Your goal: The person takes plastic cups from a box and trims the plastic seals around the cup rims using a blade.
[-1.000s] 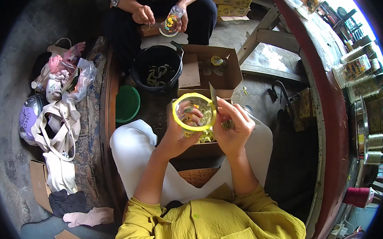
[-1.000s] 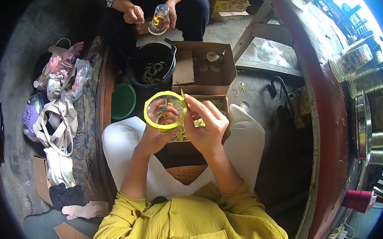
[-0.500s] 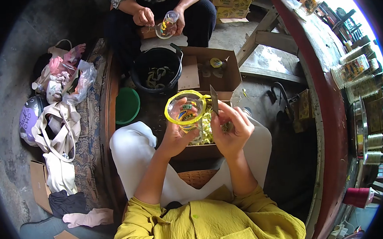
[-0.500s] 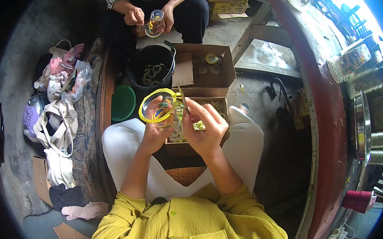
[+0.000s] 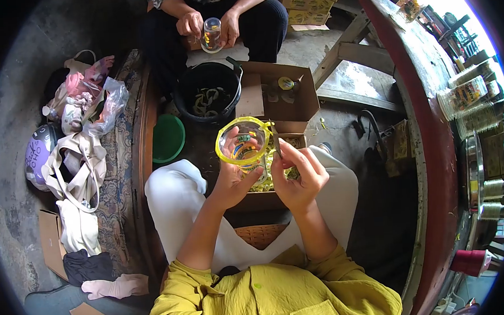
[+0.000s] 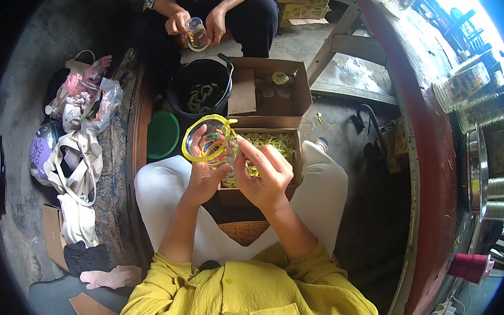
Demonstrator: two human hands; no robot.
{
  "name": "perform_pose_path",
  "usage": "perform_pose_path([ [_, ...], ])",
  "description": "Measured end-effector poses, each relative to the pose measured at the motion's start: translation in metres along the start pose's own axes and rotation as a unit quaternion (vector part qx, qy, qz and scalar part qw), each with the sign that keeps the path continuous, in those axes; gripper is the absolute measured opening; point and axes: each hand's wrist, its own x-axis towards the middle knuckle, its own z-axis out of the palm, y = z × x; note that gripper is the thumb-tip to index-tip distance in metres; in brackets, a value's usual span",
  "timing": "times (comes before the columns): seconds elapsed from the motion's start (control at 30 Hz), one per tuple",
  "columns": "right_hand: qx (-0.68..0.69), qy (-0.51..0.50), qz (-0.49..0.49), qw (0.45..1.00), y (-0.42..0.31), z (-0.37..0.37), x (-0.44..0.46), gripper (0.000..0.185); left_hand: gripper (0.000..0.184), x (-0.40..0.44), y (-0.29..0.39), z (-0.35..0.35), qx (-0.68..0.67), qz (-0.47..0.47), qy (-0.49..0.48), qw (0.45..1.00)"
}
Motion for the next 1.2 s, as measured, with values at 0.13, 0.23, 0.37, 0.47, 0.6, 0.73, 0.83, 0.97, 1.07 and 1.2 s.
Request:
perform_pose_path([
  [0.13,-0.008,-0.004,-0.004,1.0,0.0,0.001,-0.002,0.028,0.08,-0.001,-0.001,0.0,0.008,0.001,0.006,1.0],
  [0.23,-0.007,0.014,-0.004,1.0,0.0,0.004,-0.002,0.034,0.08,-0.001,0.0,-0.001,0.029,0.009,0.001,1.0],
  [0.37,-0.025,0.013,-0.006,1.0,0.002,0.004,-0.001,0.034,0.079,-0.002,-0.001,-0.003,0.083,0.013,-0.005,0.996],
  [0.47,-0.018,0.001,0.003,1.0,0.002,0.0,0.003,0.033,0.078,-0.003,0.002,-0.003,0.106,0.012,-0.023,0.994],
  [0.6,0.029,-0.015,0.038,0.999,0.005,-0.004,0.01,0.031,0.079,-0.003,0.002,-0.003,0.111,0.021,-0.035,0.993],
  [0.73,0.022,-0.015,0.036,0.999,0.006,-0.007,0.01,0.03,0.079,-0.001,0.001,-0.002,0.101,0.028,-0.029,0.994],
  [0.83,0.021,-0.013,0.03,0.999,0.007,-0.008,0.011,0.03,0.078,-0.002,0.002,-0.004,0.09,0.011,-0.027,0.996],
  [0.97,0.027,-0.032,0.049,0.998,0.001,-0.009,0.011,0.03,0.079,-0.001,0.005,-0.004,0.097,0.021,-0.018,0.995],
  [1.07,0.027,-0.025,0.032,0.999,0.0,-0.005,0.009,0.031,0.079,0.0,0.006,-0.004,0.099,0.024,-0.014,0.995],
  [1.2,0.009,-0.025,0.02,0.999,0.005,-0.004,0.006,0.029,0.078,-0.002,0.005,-0.007,0.104,0.006,-0.034,0.994],
])
